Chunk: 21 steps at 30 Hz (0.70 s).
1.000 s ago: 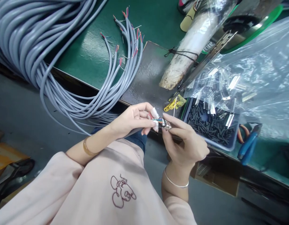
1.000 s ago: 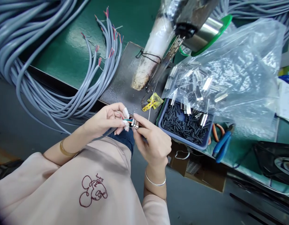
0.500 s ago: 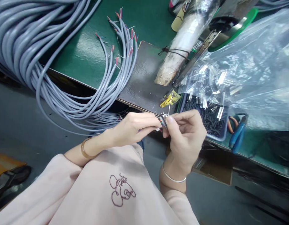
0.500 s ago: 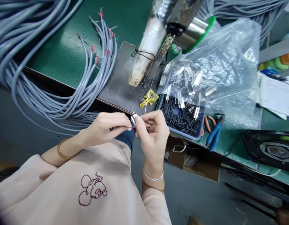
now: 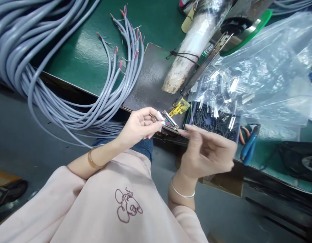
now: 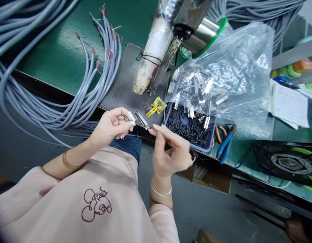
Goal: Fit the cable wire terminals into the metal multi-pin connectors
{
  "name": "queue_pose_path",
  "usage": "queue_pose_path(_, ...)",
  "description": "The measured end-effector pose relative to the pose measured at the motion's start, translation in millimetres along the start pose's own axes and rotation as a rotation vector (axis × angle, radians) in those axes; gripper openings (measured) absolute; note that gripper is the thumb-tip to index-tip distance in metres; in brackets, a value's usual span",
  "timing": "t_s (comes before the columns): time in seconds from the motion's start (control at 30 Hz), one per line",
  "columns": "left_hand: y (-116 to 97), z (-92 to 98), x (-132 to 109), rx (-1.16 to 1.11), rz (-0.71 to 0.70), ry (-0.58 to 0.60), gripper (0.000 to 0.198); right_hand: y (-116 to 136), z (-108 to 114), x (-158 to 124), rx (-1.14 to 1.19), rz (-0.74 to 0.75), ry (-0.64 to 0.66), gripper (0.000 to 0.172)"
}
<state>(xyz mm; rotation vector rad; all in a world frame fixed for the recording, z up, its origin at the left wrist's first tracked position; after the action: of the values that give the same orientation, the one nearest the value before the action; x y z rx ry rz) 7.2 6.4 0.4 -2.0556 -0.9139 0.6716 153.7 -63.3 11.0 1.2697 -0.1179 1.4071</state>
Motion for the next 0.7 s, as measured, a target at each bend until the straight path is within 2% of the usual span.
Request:
queue_pose_path(0.07,0,-0.7,1,0.003,0.004,-0.004,0.039,-3,-3,-4,-0.024,0.006,0.133,0.013)
queue_pose_path(0.13,1,-1.6,3,0.03,-0.008,-0.01,0.039,-4,-6,-6,-0.032,0.019,0.199,0.013)
queue_pose_path(0.47,5,-5.8,7,0.413,-0.252,-0.175,0.011,-6,-17,4,-0.225,0.294,0.176,0.023)
queue_pose_path(0.57,2,-6.0,10,0.564,-0.338,-0.211,0.006,-7,-18,6,-0.209,0.295,0.172,0.023)
queue_pose_path(0.7,-1,-5.4,13,0.666,-0.393,-0.202,0.006,-10,-19,8,-0.17,0.2,0.183,0.017)
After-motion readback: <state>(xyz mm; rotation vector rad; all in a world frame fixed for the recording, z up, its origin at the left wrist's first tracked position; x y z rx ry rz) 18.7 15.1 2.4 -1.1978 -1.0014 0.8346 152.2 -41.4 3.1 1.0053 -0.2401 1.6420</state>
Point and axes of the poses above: each hand's wrist, its own x-axis towards the middle knuckle, its own z-axis out of the back of the hand, y = z × x, the point moved 1 cm from there along x, towards the middle knuckle, and after that the axes turned 7 degrees about y, right-handed, at the moved point
